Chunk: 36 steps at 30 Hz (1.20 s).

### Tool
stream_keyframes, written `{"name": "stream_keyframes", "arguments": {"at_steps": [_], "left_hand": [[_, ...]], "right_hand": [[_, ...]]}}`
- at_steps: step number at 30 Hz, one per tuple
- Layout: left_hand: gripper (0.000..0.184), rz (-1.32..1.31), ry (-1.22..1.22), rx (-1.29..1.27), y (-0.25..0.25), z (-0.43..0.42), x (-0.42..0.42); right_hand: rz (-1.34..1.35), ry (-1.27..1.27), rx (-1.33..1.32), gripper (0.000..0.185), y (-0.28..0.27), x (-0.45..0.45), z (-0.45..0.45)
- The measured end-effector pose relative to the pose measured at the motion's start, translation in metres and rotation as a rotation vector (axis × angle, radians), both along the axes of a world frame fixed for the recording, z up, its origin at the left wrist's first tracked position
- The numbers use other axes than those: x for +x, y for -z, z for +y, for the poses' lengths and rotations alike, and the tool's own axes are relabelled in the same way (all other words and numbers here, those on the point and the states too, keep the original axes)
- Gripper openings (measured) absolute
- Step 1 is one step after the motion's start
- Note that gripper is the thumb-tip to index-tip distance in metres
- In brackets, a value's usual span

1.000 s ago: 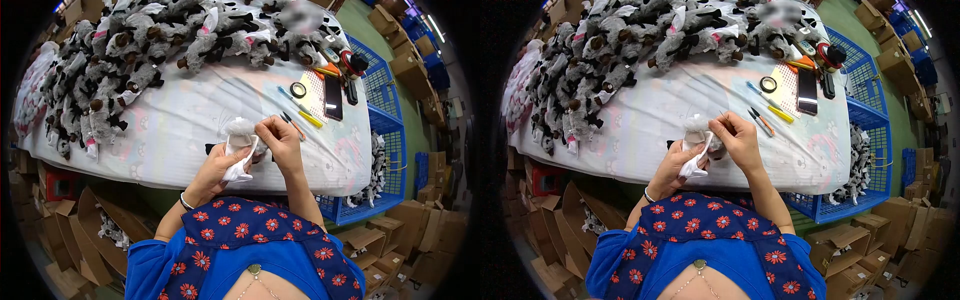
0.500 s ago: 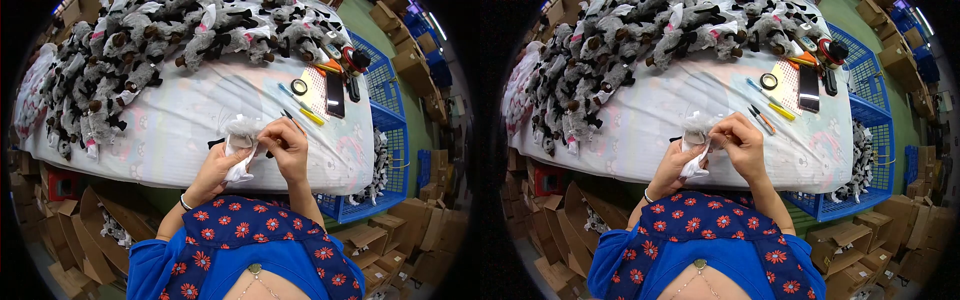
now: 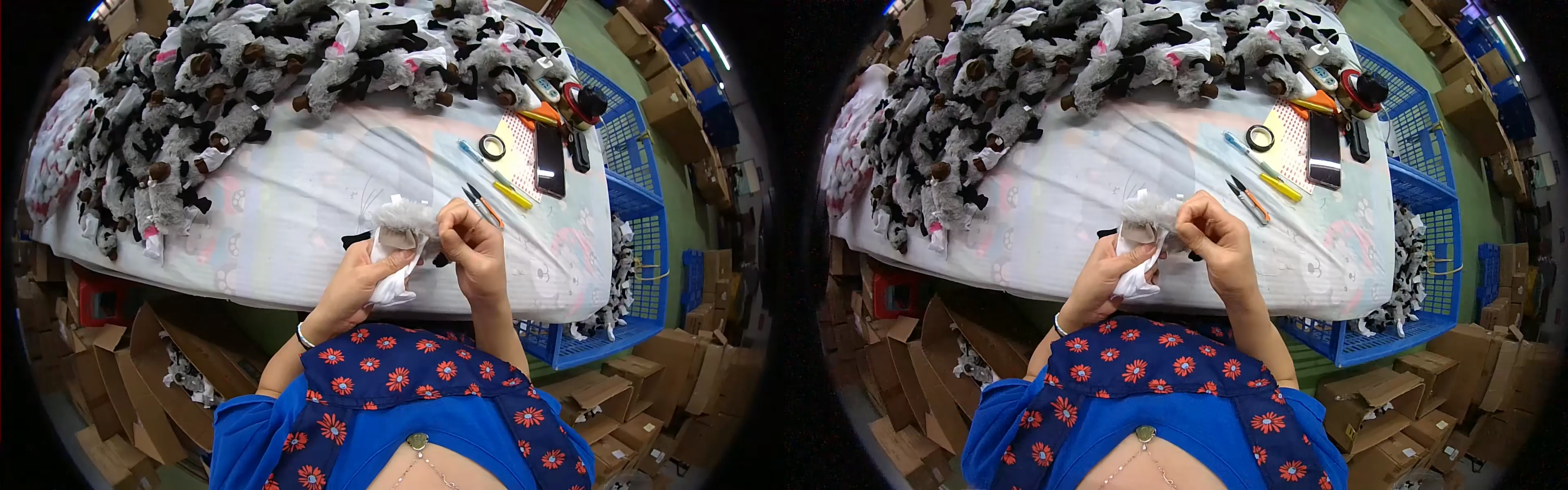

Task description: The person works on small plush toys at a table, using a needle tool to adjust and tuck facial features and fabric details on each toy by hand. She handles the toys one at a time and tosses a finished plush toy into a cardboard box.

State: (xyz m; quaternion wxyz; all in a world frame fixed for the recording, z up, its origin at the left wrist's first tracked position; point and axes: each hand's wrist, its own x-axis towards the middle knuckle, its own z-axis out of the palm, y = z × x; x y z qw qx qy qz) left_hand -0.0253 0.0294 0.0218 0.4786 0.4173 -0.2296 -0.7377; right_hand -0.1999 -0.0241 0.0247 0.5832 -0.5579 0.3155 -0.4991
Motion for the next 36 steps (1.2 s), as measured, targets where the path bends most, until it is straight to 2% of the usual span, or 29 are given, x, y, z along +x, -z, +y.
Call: {"name": "stream_keyframes", "arguments": {"at_steps": [2, 3, 7, 8, 12, 13, 17, 18, 22, 23, 27, 28, 32, 36], "left_hand": [[0.017, 0.012, -0.016, -0.002, 0.002, 0.002, 0.001], [0.017, 0.008, -0.021, -0.009, 0.004, 0.002, 0.001], [0.016, -0.296, -0.076, -0.164, 0.012, 0.002, -0.001], [0.016, -0.295, -0.078, -0.169, 0.014, 0.002, -0.001], [0.016, -0.688, -0.032, -0.406, 0.018, 0.002, -0.004], [0.016, -0.691, -0.032, -0.41, 0.02, 0.003, -0.003], [0.018, -0.756, -0.034, -0.397, 0.028, 0.002, 0.006], [0.018, -0.763, -0.042, -0.39, 0.027, 0.002, 0.008], [0.022, -0.146, -0.212, -0.183, 0.023, -0.008, 0.01], [0.022, -0.144, -0.212, -0.173, 0.023, -0.009, 0.008], [0.024, -0.213, -0.223, -0.265, 0.019, -0.019, 0.007], [0.024, -0.216, -0.22, -0.266, 0.02, -0.021, 0.008], [0.024, -0.033, -0.318, -0.271, 0.028, -0.025, 0.019], [0.023, 0.062, -0.309, -0.199, 0.032, -0.023, 0.022]], "right_hand": [[-0.349, -0.052, 0.299, 0.005, 0.002, -0.002, 0.002], [-0.352, -0.059, 0.294, 0.005, 0.004, -0.005, 0.002], [-0.108, -0.124, -0.039, 0.003, 0.014, -0.018, 0.002], [-0.107, -0.126, -0.045, 0.003, 0.009, -0.013, 0.0], [0.387, 0.191, -0.309, 0.009, -0.03, 0.015, 0.001], [0.384, 0.193, -0.313, 0.009, -0.029, 0.015, 0.0], [-0.031, -0.192, -0.095, 0.01, -0.01, 0.01, -0.004], [-0.037, -0.202, -0.092, 0.01, -0.007, 0.009, -0.004], [0.204, -0.112, -0.098, 0.008, 0.003, -0.001, 0.002], [0.206, -0.114, -0.089, 0.008, 0.008, 0.0, 0.006], [0.304, -0.158, 0.28, 0.01, 0.027, 0.018, 0.02], [0.3, -0.156, 0.28, 0.01, 0.027, 0.02, 0.02], [-0.058, -0.204, 0.517, 0.019, 0.026, 0.027, 0.019], [-0.085, -0.166, 0.55, 0.022, 0.02, 0.029, 0.032]]}}
